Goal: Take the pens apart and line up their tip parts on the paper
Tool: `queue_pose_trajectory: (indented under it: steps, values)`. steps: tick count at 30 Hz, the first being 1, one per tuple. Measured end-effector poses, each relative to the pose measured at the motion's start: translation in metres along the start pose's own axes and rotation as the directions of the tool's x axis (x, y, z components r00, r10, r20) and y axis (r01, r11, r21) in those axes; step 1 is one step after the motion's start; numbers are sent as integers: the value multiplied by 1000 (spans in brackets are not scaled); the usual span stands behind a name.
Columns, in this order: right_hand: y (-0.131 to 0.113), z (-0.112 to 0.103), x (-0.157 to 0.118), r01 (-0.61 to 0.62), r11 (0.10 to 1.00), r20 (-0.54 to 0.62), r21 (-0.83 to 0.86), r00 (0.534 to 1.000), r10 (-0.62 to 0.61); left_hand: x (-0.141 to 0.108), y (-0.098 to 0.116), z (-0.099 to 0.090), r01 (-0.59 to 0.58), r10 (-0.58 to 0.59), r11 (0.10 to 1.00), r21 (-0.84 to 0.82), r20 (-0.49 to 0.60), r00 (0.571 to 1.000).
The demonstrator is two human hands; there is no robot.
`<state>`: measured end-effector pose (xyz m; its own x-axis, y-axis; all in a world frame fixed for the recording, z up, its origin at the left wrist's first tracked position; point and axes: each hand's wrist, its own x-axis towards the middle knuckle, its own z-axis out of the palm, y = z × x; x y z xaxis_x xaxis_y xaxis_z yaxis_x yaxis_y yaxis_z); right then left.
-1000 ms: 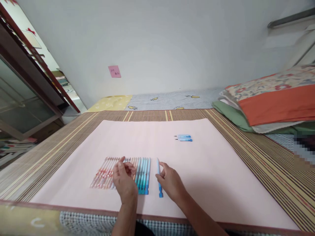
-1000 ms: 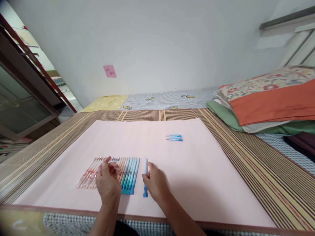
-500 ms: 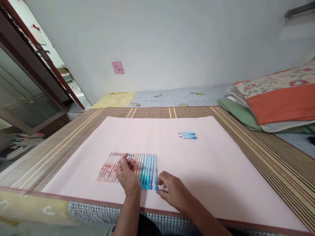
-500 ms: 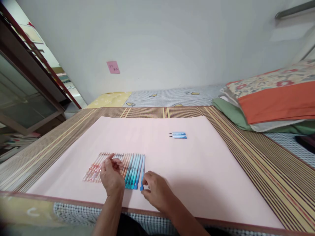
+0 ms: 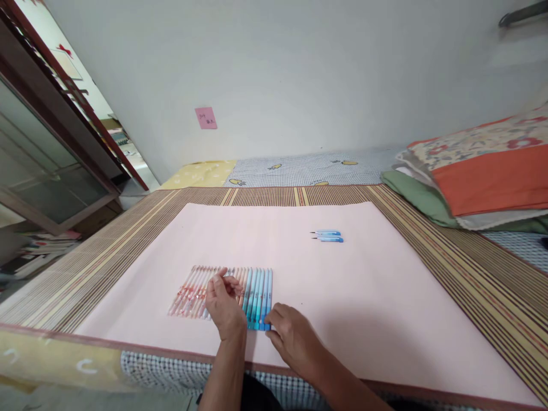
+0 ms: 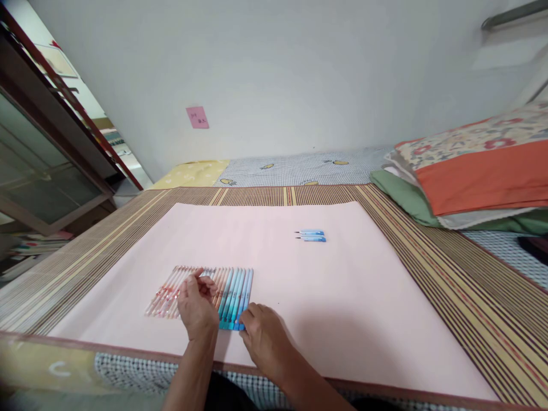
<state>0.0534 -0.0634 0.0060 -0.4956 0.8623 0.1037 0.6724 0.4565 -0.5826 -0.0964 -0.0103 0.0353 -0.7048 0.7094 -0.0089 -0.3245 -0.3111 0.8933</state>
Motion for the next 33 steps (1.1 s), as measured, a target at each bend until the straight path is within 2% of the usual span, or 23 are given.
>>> queue_pose_trajectory:
  steps: [16,33]
  values:
    - [5,9,1,50,995,-29,-81,998,-53,-2,-5,1,33,-33,999,-1,9,999]
    - [4,8,4,75,986,37,-148,997,-70,-6,-7,3,52,-52,998,24,33,998]
